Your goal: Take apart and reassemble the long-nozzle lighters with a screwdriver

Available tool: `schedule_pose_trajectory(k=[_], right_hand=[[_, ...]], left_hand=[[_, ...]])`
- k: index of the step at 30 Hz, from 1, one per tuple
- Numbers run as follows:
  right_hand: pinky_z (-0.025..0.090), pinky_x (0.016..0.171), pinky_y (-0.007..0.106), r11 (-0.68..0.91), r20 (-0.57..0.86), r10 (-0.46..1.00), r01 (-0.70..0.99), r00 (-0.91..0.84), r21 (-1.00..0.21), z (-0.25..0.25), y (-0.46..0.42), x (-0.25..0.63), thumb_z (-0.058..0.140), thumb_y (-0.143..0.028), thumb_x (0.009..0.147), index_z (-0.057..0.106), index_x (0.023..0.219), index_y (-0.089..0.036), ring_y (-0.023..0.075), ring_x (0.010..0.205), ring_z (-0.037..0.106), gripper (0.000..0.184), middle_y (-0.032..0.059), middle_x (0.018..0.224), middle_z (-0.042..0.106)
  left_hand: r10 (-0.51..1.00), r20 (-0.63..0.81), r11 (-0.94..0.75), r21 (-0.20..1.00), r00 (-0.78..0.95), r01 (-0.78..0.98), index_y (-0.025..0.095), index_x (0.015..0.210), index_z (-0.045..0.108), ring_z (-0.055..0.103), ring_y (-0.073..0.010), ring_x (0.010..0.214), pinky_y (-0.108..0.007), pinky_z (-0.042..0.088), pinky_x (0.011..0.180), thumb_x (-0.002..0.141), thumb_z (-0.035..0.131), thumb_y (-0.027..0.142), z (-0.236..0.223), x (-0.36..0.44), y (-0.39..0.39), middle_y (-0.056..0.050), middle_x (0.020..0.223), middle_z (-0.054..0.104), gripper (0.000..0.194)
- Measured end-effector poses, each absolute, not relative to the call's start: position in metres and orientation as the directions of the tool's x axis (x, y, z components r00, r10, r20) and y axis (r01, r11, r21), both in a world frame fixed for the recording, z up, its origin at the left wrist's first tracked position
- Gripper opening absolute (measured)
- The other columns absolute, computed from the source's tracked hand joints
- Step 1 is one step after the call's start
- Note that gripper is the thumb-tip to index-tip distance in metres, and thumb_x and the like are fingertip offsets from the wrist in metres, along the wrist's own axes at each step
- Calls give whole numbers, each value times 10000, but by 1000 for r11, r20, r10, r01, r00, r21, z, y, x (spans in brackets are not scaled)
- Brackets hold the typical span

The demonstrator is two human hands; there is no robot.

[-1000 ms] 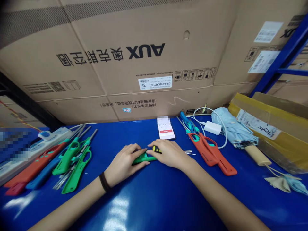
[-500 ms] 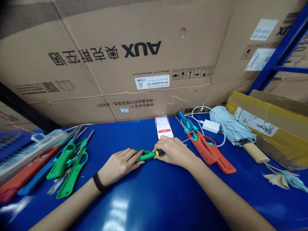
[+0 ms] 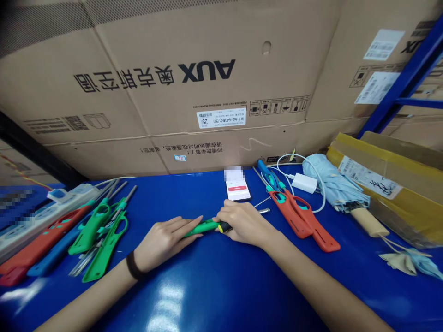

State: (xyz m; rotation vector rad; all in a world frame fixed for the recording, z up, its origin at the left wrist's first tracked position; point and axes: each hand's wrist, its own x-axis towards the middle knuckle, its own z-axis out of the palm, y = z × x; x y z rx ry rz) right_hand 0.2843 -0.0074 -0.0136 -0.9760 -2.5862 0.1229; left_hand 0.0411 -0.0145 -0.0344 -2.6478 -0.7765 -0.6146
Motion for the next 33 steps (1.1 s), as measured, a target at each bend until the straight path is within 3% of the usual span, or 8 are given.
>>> schedule_pose_trajectory(k=[6,11,18,21,24,29,33], right_hand=[[389,563,272,763,321,644,615,-694,-201,-14,-8,284,650,-182,794,705,920,-185,187,766,588,138,35,794,699],[408,605,270,764,338,643,609,-687,-215,-15,-10,283,642,-179,802,701,944,-187,181,784,592,154,33,822,703],[429,650,261,748,319,664,606,-676,-272,-3,-15,284,635,-277,830,682,1028,-200,180,812,580,218,29,858,696],[448,745,289,605,266,796,712,-543,-356,12,-11,307,726,-484,702,664,1083,-295,206,913,585,430,23,977,664],[445,674,300,449,147,892,801,-427,-395,21,-4,331,689,-587,680,683,1054,-324,200,770,597,457,27,879,619],[414,680,291,450,60,870,741,-489,-498,24,-1,335,594,-554,793,728,919,-303,178,736,572,312,24,806,605],[399,677,281,447,48,864,721,-501,-529,24,-5,324,617,-547,776,729,859,-275,174,742,563,305,20,794,596]], left_hand=[[474,532,-808,-54,702,586,136,1199,562,707,-160,803,-272,580,720,964,446,295,-36,18,-20,-66,996,725,306],[469,547,-784,-103,693,612,133,1095,621,715,-194,795,-312,585,744,962,437,328,-37,27,-21,-64,960,737,299],[412,427,-781,-290,805,554,106,1126,571,675,-175,689,-270,545,558,974,414,266,-29,46,-22,-70,896,720,272],[385,492,-774,-287,780,564,124,1102,570,671,-153,679,-251,531,562,978,410,264,-27,37,-19,-58,949,721,246],[360,541,-776,-280,760,566,131,1105,565,669,-141,673,-242,522,567,969,437,265,-25,26,-14,-54,977,720,229],[370,537,-780,-263,758,567,139,1117,555,675,-141,687,-238,520,582,960,461,277,-22,17,-8,-47,953,719,229],[361,520,-796,-261,774,546,119,1119,546,665,-143,640,-244,517,560,961,455,291,-21,16,-10,-38,840,707,251]])
